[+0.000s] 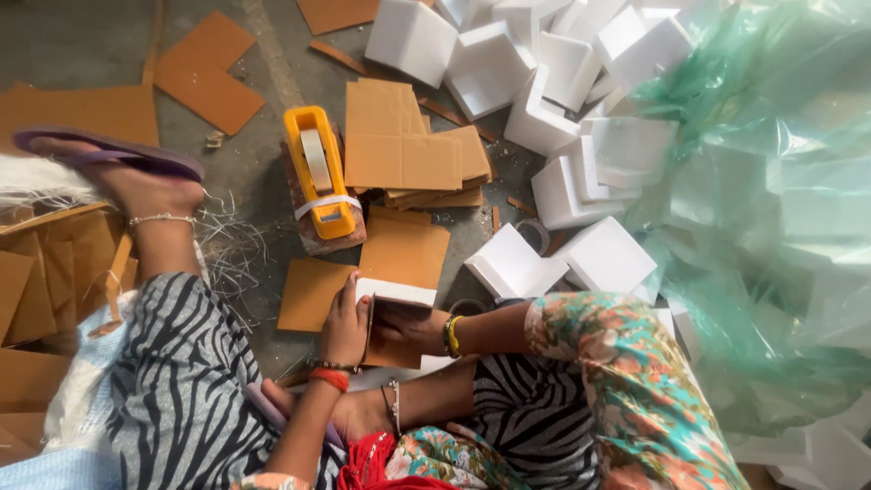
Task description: The person sits on the floor and assembles small boxes by inserting white foam inserts into brown cardboard shells and sealing them with tape. The person repeatedly picks up foam pieces, places them into cardboard pieces, and uses a tape dispenser to seal the boxes.
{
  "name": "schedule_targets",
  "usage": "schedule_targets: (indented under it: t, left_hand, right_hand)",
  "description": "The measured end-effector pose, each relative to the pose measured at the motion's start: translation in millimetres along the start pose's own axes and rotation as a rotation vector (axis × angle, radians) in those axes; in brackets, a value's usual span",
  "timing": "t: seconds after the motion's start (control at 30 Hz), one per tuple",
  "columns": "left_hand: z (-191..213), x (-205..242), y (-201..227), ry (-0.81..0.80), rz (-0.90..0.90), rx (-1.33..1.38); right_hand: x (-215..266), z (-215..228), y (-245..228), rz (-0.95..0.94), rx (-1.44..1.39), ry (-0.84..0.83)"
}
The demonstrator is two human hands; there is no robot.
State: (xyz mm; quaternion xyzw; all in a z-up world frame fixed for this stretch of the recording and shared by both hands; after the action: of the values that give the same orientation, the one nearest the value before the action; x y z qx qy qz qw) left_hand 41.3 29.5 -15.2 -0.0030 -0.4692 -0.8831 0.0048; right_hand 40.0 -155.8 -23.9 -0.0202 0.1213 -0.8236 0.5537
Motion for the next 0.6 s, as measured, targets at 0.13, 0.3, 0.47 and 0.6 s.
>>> schedule_targets:
  t: [0.13,0.3,0.47,0.6]
  left_hand:
    - [6,-4,13,-0.017,0.019,0.02]
    - [7,-10,32,-0.056,0.126,-0.073]
    - [11,-5,33,-0.088,0.189,-0.127]
    - [13,-2,30,-0.125,0.155,-0.133]
  right_hand:
    - [6,-25,-2,0.005,0.184,-0.172]
    - [-10,-9,-16,-0.041,0.266,-0.51]
    - [-52,53,-28,-0.103,-0.023,-0.802]
    - [-59,121,-27,0.082,-0.789,-0.362]
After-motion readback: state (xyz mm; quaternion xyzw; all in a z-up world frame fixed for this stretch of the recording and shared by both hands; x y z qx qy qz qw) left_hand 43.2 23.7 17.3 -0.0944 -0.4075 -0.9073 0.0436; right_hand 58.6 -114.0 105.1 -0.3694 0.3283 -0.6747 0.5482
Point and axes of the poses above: each hand's wrist, its own x-axis away from the middle knuckle, its own z-axis out of the back of the hand, y = z × x, the point moved 3 cm from there along -x, towards the middle knuckle, and after that the axes turned 1 degree about y, right-handed, at the moved point
